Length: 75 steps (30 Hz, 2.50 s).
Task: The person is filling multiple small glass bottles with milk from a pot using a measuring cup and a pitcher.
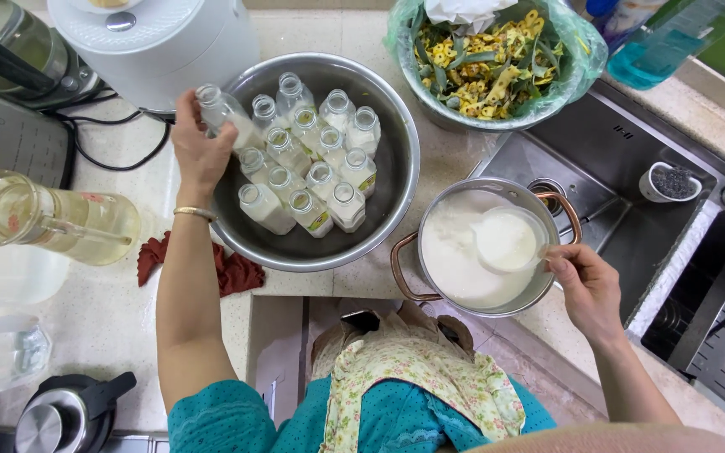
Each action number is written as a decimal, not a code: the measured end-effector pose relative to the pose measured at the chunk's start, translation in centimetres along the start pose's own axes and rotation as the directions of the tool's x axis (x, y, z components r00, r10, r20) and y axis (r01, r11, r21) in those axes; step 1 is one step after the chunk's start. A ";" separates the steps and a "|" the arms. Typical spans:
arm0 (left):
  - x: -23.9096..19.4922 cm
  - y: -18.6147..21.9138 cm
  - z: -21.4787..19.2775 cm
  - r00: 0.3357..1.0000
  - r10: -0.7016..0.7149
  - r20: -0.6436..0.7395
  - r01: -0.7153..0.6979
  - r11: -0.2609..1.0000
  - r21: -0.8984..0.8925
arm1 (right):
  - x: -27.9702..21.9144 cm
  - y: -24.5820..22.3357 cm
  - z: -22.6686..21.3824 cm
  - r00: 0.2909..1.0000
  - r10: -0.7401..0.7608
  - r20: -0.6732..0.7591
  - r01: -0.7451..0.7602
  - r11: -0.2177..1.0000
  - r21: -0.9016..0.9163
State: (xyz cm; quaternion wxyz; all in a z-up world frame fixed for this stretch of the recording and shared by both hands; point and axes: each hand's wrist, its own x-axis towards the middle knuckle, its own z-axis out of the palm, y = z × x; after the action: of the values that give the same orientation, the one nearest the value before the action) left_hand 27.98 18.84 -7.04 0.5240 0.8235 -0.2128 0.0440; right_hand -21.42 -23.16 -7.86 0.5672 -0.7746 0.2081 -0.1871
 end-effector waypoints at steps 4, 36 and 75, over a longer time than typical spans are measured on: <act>-0.4 2.3 -2.2 0.924 0.341 -0.173 -0.327 0.939 0.105 | 0.2 -3.0 -0.8 0.999 -0.023 -0.038 0.024 0.999 0.026; -15.7 26.5 15.1 0.680 0.560 0.473 -0.419 0.826 -0.376 | -0.8 -20.9 -7.0 0.987 -0.148 0.068 0.162 0.862 -0.481; -18.5 26.3 15.6 0.682 0.583 0.441 -0.442 0.809 -0.387 | -0.7 -27.1 -5.7 0.959 -0.125 0.253 0.278 0.576 -0.769</act>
State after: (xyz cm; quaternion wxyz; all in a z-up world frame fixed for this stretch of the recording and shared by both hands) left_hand -1.49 1.21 2.68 0.5070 0.6346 -0.5789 -0.0711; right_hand -22.01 -20.07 19.63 0.1523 -0.9771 0.1306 -0.0708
